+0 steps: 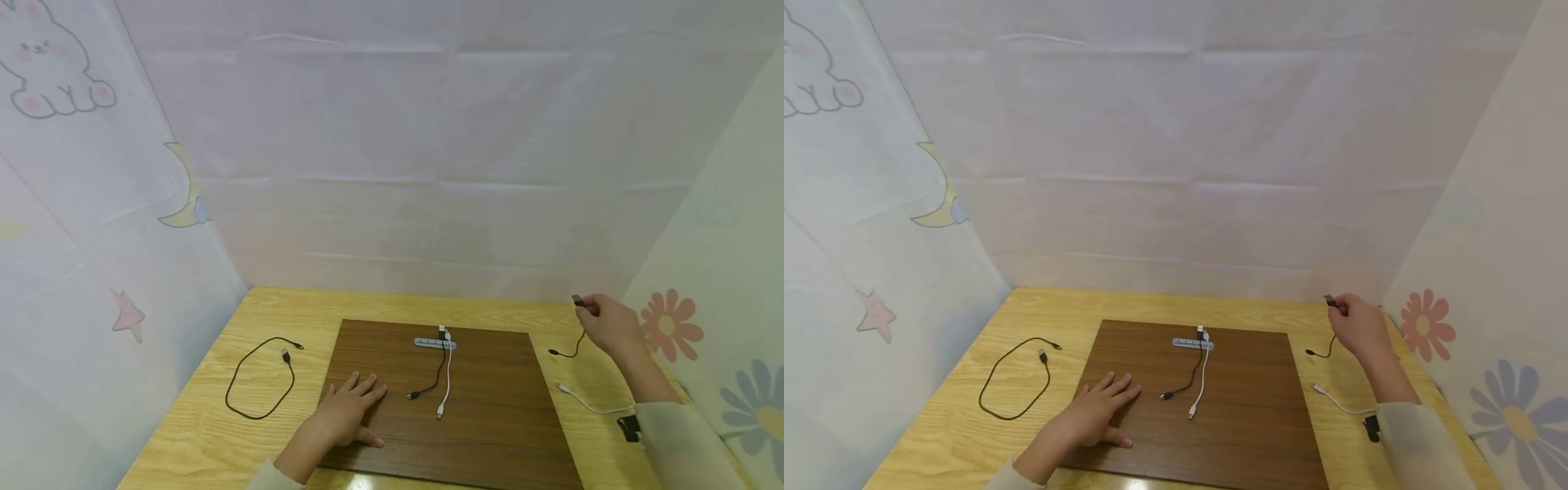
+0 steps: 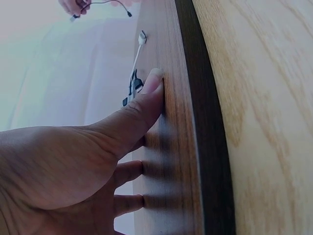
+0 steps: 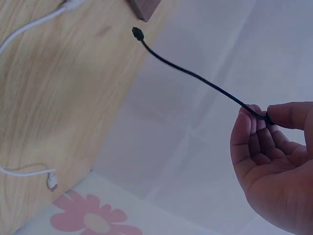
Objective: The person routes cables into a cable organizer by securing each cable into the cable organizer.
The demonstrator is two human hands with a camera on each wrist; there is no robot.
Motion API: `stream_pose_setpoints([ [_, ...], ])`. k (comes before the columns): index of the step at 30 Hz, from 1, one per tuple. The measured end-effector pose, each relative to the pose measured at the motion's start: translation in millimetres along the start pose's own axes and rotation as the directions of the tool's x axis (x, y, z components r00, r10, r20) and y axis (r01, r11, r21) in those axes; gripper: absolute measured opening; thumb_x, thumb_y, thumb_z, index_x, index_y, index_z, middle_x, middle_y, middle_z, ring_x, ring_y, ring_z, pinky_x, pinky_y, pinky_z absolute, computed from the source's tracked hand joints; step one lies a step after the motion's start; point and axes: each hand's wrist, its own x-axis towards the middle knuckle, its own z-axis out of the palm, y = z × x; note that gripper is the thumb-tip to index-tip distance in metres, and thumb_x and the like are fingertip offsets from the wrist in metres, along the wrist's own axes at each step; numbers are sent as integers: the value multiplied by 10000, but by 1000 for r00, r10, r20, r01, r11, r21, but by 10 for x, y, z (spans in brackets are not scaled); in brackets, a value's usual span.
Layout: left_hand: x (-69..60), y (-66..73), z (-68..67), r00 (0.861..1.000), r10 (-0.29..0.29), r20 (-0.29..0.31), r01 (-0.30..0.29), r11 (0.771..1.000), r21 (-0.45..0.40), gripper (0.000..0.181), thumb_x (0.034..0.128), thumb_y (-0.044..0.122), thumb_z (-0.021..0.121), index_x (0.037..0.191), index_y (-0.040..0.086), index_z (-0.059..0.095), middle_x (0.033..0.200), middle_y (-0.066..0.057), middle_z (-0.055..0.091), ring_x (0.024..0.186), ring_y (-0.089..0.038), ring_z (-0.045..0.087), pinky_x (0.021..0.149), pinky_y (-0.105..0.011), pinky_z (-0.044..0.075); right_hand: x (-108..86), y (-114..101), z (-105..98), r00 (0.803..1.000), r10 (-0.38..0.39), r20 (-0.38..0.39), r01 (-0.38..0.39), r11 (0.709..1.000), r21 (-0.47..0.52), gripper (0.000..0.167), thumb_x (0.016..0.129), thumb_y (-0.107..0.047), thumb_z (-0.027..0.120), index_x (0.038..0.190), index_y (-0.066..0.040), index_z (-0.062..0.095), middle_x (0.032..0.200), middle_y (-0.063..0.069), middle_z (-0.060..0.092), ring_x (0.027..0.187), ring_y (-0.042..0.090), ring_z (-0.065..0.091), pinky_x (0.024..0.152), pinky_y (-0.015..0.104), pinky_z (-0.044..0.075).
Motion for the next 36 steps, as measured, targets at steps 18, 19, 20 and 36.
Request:
stream_pose_setpoints([
  [18,35,-39,53,1000,4,2,-4,1000,4,943,744,590,763,1549,227,432,1630,-98,338,1495,-434,265,1078,-748,300,-161,-542,193,987,-132,-87,142,981,131,315,1052,-206,539,1224,50,602,1000,180,707,863,326,690,579,285,495],
  [19,40,-43,61,1000,5,0,-5,1000,3,944,743,589,765,1549,228,433,1629,-99,339,1493,-436,266,1076,-749,300,-166,-562,204,987,-134,-88,145,980,138,316,1052,-209,542,1224,49,603,996,175,708,869,329,694,581,283,498],
  [20,45,-45,67,1000,5,-2,-5,1000,3,944,741,587,767,1548,228,434,1628,-99,342,1492,-438,268,1075,-751,300,-169,-579,213,987,-136,-88,148,978,144,311,1051,-203,545,1225,48,604,995,174,708,871,330,695,583,285,497],
  [36,11,-15,30,1000,12,-10,-12,1000,-8,936,751,581,764,1546,209,438,1627,-110,338,1493,-439,264,1076,-754,296,-251,-886,345,985,-163,-64,173,961,216,296,1049,-209,564,1217,29,615,991,134,722,858,267,716,686,321,559],
])
